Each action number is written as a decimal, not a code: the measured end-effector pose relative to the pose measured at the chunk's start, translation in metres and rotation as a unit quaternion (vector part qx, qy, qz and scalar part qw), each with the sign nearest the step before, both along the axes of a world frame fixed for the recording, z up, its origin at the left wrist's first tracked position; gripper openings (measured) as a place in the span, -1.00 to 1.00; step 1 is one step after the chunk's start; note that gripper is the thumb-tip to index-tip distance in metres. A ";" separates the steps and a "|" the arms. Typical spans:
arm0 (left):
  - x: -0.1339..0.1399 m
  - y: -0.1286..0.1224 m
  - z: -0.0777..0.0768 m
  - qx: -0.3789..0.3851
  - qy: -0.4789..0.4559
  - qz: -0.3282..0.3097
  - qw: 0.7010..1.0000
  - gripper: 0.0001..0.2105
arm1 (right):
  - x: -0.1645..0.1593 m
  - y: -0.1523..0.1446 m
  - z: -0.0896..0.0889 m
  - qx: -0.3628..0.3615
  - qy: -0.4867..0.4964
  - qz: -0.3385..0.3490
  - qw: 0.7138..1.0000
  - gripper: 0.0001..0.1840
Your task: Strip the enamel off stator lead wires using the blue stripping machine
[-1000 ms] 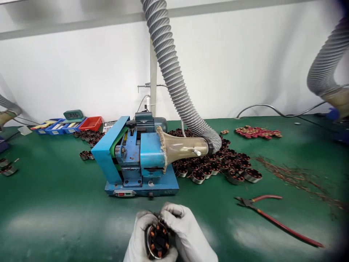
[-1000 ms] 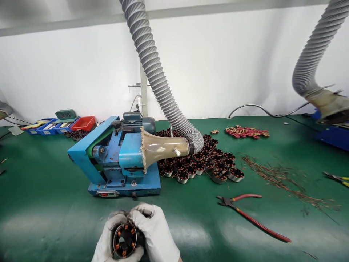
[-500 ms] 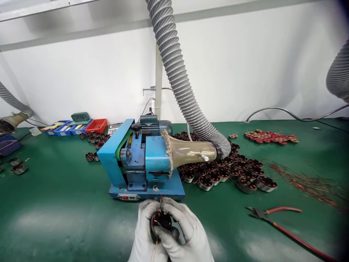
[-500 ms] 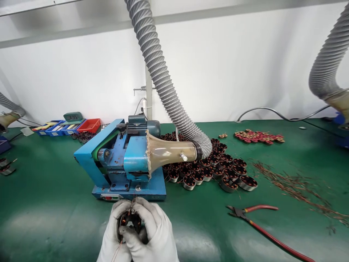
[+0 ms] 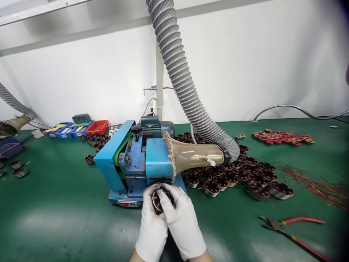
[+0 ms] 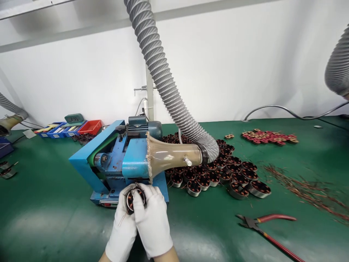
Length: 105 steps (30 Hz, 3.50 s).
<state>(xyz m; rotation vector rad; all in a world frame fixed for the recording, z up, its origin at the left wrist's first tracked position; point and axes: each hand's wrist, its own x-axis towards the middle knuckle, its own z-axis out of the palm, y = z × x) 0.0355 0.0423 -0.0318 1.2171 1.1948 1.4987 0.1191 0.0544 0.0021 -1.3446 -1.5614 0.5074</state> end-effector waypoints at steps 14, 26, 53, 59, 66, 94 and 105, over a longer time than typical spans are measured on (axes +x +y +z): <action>0.006 0.010 0.021 -0.039 0.039 0.011 0.998 -0.73 | -0.001 0.010 0.007 -0.068 0.025 -0.020 0.997 -0.66; -0.002 -0.018 0.012 -0.028 -0.003 -0.004 1.000 -0.67 | -0.001 -0.019 -0.001 0.015 0.020 0.002 1.000 -0.70; -0.022 -0.060 0.022 -0.056 0.086 -0.001 0.995 -0.61 | 0.037 -0.035 0.015 -0.162 0.351 0.109 0.916 -0.65; -0.010 -0.062 0.022 0.084 0.140 0.015 0.986 -0.48 | 0.005 -0.037 0.027 -0.260 0.477 0.147 0.827 -0.68; -0.002 -0.064 0.018 0.159 0.145 0.024 0.976 -0.50 | 0.016 -0.019 0.021 -0.246 0.637 0.104 0.723 -0.77; 0.011 0.005 0.022 -0.080 0.066 0.028 0.994 -0.65 | -0.003 0.004 -0.005 -0.155 0.310 0.025 0.938 -0.72; -0.013 -0.043 0.033 0.002 0.132 -0.062 0.989 -0.48 | 0.010 -0.046 -0.011 -0.143 0.450 0.069 0.879 -0.74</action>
